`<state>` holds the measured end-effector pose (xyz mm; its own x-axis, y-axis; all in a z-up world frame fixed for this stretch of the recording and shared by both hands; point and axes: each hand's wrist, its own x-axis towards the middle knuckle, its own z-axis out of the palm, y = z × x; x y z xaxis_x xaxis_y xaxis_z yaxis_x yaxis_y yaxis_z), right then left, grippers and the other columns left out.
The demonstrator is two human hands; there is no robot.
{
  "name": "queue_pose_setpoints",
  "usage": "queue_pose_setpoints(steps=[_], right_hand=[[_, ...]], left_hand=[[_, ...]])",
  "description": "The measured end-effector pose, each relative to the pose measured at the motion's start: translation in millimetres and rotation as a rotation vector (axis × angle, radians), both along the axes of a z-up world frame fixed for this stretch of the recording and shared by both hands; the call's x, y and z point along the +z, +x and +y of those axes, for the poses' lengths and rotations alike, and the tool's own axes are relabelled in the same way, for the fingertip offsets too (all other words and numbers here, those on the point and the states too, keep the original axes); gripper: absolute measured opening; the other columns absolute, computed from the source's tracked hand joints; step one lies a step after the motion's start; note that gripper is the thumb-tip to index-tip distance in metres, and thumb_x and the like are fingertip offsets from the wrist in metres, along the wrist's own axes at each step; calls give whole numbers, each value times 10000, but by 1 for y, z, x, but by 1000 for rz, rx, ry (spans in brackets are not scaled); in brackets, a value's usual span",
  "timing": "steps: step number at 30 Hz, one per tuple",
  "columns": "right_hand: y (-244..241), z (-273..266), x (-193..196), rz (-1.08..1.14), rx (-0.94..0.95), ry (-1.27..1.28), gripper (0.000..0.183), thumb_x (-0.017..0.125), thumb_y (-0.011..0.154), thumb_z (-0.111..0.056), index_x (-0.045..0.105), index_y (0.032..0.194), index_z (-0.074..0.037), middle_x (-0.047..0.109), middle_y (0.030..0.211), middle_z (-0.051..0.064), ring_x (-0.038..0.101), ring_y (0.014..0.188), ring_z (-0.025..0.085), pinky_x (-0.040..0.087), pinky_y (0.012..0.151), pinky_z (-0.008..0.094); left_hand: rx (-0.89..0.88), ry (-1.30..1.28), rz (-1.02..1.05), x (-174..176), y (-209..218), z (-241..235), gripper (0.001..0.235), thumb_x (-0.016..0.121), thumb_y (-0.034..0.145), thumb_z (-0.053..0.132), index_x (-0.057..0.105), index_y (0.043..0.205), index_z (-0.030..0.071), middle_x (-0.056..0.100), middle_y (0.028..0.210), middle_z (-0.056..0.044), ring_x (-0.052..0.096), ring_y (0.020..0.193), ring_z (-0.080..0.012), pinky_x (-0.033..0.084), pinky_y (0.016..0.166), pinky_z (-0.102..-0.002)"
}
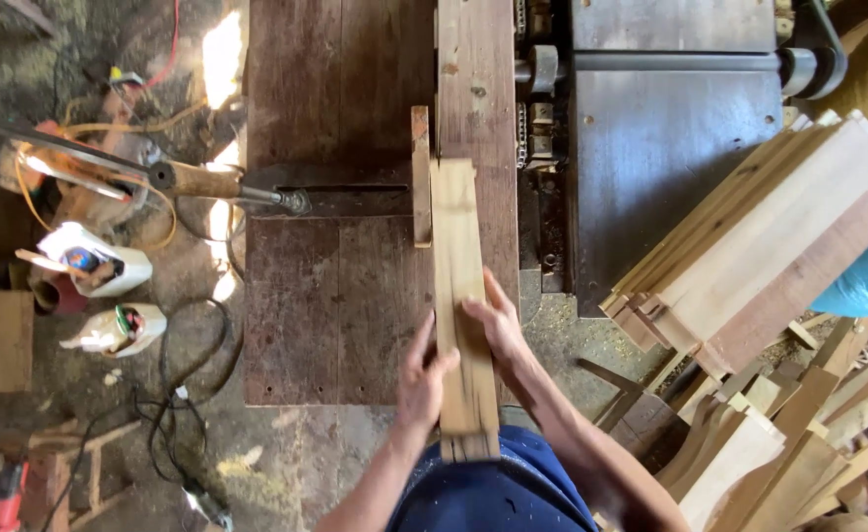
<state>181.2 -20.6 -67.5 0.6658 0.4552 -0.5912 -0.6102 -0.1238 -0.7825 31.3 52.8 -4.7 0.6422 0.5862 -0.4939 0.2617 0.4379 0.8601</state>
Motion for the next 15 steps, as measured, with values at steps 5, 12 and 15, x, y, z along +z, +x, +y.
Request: queue_pose_setpoints(steps=[5, 12, 15], right_hand=[[-52, -28, 54, 140, -72, 97, 846, 703, 759, -131, 435, 1561, -126, 652, 1408, 141, 645, 1211, 268, 523, 1019, 411], [-95, -82, 126, -272, -87, 439, 851, 746, 773, -198, 383, 1533, -77, 568, 1446, 119, 577, 1248, 233, 491, 1025, 397], [-116, -103, 149, -342, -76, 501, 1141, 902, 635, -499, 368, 1529, -32, 603, 1378, 125, 593, 1185, 183, 544, 943, 360]], left_hand=[[-96, 107, -50, 8, -49, -31, 679, 659, 882, 157, 462, 1531, 173, 447, 1623, -94, 391, 1526, -235, 347, 1236, -417], [-423, 609, -463, 27, -91, -36, 642, 656, 987, 222, 396, 1559, 91, 435, 1616, -156, 410, 1511, -318, 368, 1228, -468], [-230, 1396, -572, 43, -101, -59, 500, 665, 1007, 204, 526, 1433, -19, 618, 1407, -153, 668, 1252, -281, 554, 1089, -355]])
